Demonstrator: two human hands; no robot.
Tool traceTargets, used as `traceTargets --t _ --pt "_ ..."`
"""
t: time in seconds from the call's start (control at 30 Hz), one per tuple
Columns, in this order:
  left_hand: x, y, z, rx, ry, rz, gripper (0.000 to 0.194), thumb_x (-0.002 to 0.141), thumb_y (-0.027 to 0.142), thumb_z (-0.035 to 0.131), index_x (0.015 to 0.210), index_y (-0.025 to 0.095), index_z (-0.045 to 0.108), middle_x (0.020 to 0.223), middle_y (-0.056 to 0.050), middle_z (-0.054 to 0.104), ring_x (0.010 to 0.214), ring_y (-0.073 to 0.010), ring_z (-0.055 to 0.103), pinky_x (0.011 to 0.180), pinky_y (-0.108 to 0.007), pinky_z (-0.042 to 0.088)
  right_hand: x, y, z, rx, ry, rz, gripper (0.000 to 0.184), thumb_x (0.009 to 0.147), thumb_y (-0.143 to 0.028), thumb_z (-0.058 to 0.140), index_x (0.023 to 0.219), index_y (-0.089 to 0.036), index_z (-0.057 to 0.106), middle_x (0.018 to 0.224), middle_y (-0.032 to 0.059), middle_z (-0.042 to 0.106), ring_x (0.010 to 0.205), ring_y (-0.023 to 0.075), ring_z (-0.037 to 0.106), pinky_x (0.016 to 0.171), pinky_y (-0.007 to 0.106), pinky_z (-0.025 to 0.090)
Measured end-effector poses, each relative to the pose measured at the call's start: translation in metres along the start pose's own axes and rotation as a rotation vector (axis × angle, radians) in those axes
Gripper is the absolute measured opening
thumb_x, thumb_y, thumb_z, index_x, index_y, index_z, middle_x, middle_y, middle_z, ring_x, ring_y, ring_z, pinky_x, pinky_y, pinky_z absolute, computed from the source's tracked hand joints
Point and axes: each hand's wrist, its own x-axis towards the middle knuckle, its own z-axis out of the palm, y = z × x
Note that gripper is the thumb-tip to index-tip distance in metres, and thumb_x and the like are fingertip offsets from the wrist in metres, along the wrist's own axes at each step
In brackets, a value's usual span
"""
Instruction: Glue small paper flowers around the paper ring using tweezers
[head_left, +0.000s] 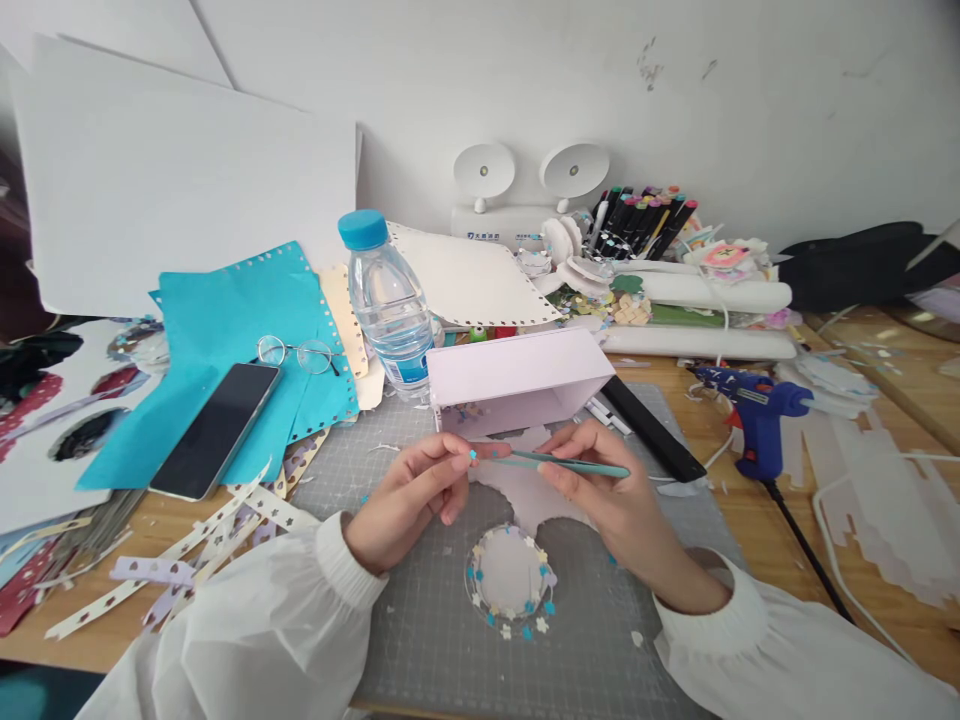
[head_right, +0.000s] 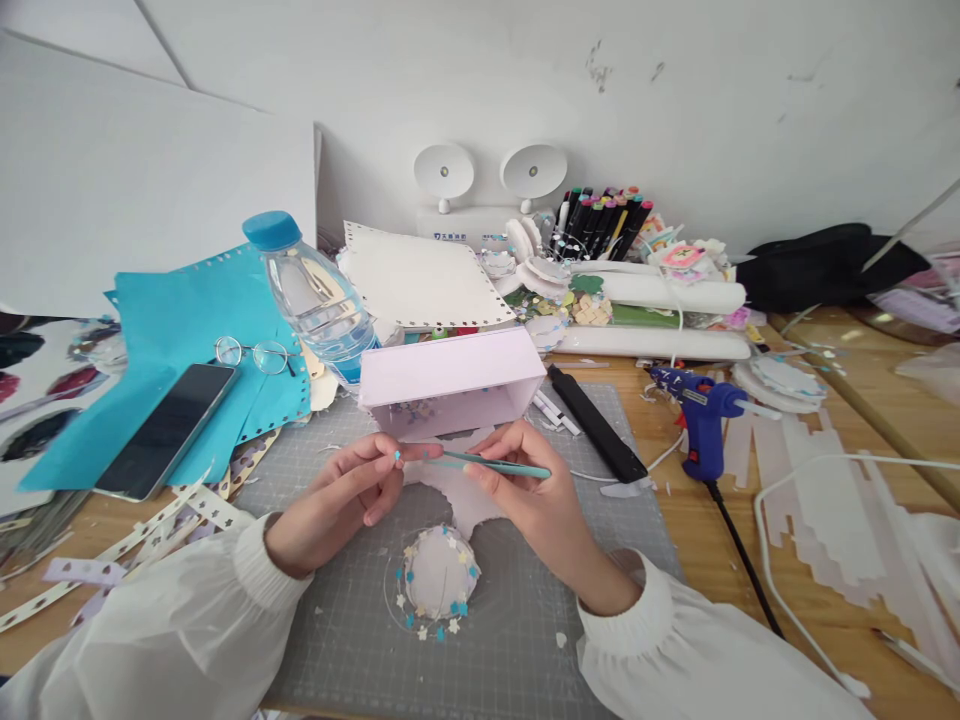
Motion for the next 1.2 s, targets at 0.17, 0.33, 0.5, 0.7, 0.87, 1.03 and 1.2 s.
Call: traceTargets --t 0.17,0.33,0.5,0.7,0.87,1.03,1.2 --pt "0.0 0.001 0.001 0.012 0.017 0.021 0.019 0.083 0.032 0.066 0.08 0.014 0.06 0.1 -0.007 0.067 0.044 -0.001 0.038 0.049 -0.022 0.027 0.001 -0.001 0.0 -0.016 0.006 0.029 0.017 0.077 -0.03 0.072 0.075 -0.022 0.057 0.079 0.0014 0.063 0.075 0.0161 0.061 0.061 0.026 0.05" --pt "0.001 0.001 0.0 0.014 0.037 0.023 0.021 0.083 0.034 0.066 0.079 0.013 0.061 0.07 0.001 0.058 0.045 -0.0028 0.035 0.05 -0.022 0.025 0.003 0.0 -0.003 -0.052 0.093 0.046 0.018 0.076 -0.031 0.072 0.074 -0.021 0.058 0.081 0.0018 0.064 0.074 0.0155 0.061 0.063 0.027 0.05" --pt "0.001 0.0 0.002 0.048 0.09 0.002 0.024 0.08 0.036 0.069 0.081 0.014 0.061 0.078 -0.001 0.061 0.047 -0.0033 0.036 0.049 -0.022 0.024 0.002 0.0 -0.002 -0.019 0.055 -0.007 0.016 0.078 -0.03 0.071 0.077 -0.022 0.057 0.083 0.0022 0.063 0.08 0.0164 0.063 0.067 0.028 0.053" --pt "0.0 -0.003 0.002 0.081 0.082 -0.036 0.024 0.08 0.037 0.07 0.083 0.016 0.061 0.067 0.001 0.057 0.048 -0.0054 0.039 0.049 -0.021 0.026 -0.003 0.0 0.0 0.012 -0.009 -0.064 0.014 0.08 -0.024 0.07 0.078 -0.023 0.055 0.09 0.0029 0.062 0.088 0.0164 0.065 0.069 0.027 0.056" --pt "0.0 -0.002 0.002 0.074 0.035 -0.032 0.024 0.081 0.037 0.069 0.084 0.014 0.061 0.073 -0.001 0.06 0.048 -0.0045 0.039 0.048 -0.022 0.027 -0.004 -0.005 0.002 -0.029 -0.04 -0.082 0.014 0.079 -0.02 0.07 0.076 -0.023 0.056 0.09 0.0023 0.064 0.087 0.0149 0.065 0.069 0.025 0.055" --pt "0.001 -0.003 0.0 0.098 0.039 -0.054 0.025 0.08 0.037 0.07 0.082 0.013 0.062 0.066 0.002 0.055 0.048 -0.0046 0.039 0.048 -0.021 0.027 -0.004 -0.01 0.004 -0.067 -0.056 -0.132 0.012 0.08 -0.018 0.068 0.076 -0.023 0.058 0.087 0.0023 0.064 0.084 0.0154 0.065 0.065 0.025 0.054" --pt "0.001 -0.005 -0.001 0.128 0.029 -0.036 0.025 0.081 0.036 0.069 0.084 0.012 0.063 0.079 -0.002 0.061 0.049 -0.0034 0.041 0.049 -0.021 0.029 -0.005 -0.008 0.004 -0.087 -0.06 -0.169 0.012 0.08 -0.016 0.068 0.078 -0.023 0.058 0.088 0.0027 0.063 0.085 0.0159 0.065 0.062 0.024 0.053"
